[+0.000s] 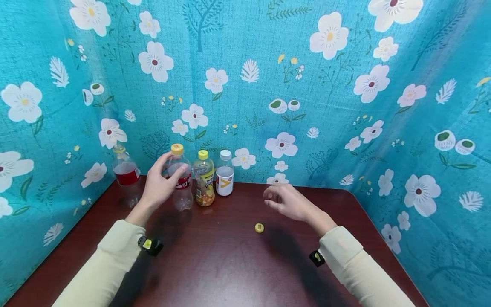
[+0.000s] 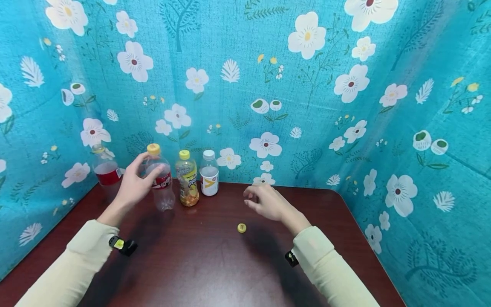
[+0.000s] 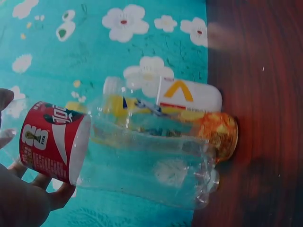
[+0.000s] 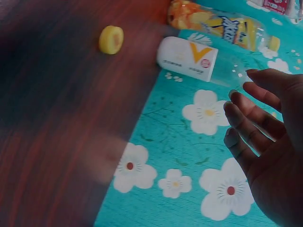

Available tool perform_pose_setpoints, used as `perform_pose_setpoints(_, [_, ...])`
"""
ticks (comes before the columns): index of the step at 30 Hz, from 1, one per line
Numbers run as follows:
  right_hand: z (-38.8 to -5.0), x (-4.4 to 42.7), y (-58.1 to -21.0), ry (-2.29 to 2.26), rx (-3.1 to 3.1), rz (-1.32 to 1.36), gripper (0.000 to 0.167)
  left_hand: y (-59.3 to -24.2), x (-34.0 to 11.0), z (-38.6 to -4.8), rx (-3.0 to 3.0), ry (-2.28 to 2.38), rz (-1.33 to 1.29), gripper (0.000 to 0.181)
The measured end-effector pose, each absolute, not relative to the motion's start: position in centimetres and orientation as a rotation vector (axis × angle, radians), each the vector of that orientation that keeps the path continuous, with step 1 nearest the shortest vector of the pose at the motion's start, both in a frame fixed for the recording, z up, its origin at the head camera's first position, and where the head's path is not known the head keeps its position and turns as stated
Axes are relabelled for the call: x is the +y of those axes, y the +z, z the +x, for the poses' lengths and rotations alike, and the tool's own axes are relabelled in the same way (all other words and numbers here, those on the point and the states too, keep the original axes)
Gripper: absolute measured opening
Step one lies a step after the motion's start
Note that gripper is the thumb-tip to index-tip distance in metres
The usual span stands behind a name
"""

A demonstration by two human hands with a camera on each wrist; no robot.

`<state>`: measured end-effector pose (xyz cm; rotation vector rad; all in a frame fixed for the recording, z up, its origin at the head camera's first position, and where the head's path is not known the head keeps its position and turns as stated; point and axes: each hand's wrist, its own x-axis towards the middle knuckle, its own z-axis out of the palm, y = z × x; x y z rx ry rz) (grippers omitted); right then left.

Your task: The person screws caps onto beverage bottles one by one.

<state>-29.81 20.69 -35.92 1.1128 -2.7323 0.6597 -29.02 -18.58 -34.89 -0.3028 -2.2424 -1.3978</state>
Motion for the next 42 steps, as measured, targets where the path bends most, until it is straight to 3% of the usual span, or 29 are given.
perform_pose_setpoints(12, [-30.5, 21.3, -38.9, 0.599, -2.797, 1.085, 0.013, -36.0, -19.2, -33.7, -2.250, -1.377, -0.148, 0.058])
perform_pose_setpoints(22, [-30.7, 21.1, -40.7, 0.585, -2.863, 1.027, 0.017, -37.3, -19.1, -35.7, -2.284, -1.419, -0.055, 0.063])
perform_pose_setpoints(36, [-30.6, 21.0, -41.6, 0.578, -2.871, 1.035, 0.016, -37.8, -19.4, -35.8, -2.350, -1.293, -0.047, 0.072])
perform_pose_setpoints(42, [-30.5, 21.0, -41.7, 0.547, -2.905, 1.012, 0.019, -36.7, -20.1, -34.3, -2.238, -1.120, -0.127, 0.066])
